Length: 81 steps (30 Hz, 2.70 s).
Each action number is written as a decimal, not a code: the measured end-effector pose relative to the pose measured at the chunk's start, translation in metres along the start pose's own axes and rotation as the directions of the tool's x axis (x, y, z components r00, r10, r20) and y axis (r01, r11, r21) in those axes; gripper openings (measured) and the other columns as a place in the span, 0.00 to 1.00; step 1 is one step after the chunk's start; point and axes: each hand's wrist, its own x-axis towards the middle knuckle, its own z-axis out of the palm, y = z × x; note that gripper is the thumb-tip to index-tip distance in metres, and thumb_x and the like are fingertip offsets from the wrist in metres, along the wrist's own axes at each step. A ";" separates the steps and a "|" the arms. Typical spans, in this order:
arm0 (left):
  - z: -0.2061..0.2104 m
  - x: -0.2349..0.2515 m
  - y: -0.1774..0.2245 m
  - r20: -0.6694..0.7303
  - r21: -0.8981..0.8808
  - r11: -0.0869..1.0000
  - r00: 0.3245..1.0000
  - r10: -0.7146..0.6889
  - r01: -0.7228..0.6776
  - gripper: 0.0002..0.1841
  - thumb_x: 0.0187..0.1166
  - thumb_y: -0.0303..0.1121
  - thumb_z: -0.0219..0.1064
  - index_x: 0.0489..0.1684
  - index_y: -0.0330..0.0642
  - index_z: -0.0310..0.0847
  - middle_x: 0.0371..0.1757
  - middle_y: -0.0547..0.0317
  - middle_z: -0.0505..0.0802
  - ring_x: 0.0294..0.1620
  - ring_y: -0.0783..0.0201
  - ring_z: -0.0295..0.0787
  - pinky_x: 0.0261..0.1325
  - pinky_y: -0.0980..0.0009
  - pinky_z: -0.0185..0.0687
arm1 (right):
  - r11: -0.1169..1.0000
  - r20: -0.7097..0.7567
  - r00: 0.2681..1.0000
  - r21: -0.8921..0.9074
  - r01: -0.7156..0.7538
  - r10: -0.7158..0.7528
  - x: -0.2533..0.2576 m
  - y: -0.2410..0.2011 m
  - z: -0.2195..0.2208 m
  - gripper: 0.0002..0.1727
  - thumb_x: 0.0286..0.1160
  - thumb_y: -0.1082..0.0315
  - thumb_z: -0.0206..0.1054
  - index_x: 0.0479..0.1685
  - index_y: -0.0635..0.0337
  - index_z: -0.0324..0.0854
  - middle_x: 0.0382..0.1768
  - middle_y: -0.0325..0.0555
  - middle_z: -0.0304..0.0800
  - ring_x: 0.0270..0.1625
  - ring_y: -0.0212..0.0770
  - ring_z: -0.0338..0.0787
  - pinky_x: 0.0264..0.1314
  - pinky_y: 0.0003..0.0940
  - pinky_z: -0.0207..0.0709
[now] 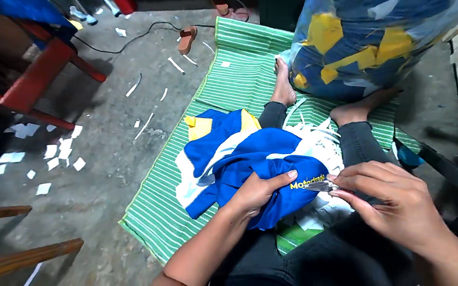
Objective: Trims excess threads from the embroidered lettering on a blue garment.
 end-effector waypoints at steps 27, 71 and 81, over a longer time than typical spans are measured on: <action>0.011 -0.005 -0.002 -0.099 -0.026 0.995 0.991 0.091 -0.094 0.04 0.82 0.22 0.64 0.46 0.35 0.83 0.39 0.58 0.94 0.43 0.70 0.93 0.56 0.71 0.89 | 0.984 -0.310 0.934 0.041 -0.175 0.179 -0.023 -0.024 0.028 0.15 0.77 0.56 0.73 0.47 0.59 0.94 0.42 0.49 0.94 0.45 0.34 0.89 0.47 0.25 0.79; 0.015 -0.005 -0.004 -0.154 -0.089 0.992 0.985 0.074 -0.088 0.04 0.83 0.22 0.63 0.47 0.34 0.83 0.39 0.55 0.94 0.44 0.68 0.93 0.56 0.70 0.90 | 0.973 -0.390 0.911 -0.126 -0.193 0.131 -0.026 -0.035 0.038 0.14 0.79 0.57 0.71 0.44 0.59 0.94 0.40 0.50 0.95 0.40 0.40 0.89 0.41 0.31 0.76; 0.011 -0.006 -0.002 -0.113 -0.092 0.995 0.993 0.039 -0.049 0.05 0.83 0.22 0.61 0.47 0.35 0.83 0.39 0.57 0.94 0.43 0.69 0.93 0.55 0.71 0.90 | 0.988 -0.373 0.918 -0.019 -0.153 0.135 -0.023 -0.028 0.042 0.14 0.79 0.58 0.71 0.46 0.60 0.94 0.42 0.50 0.95 0.43 0.36 0.89 0.45 0.26 0.78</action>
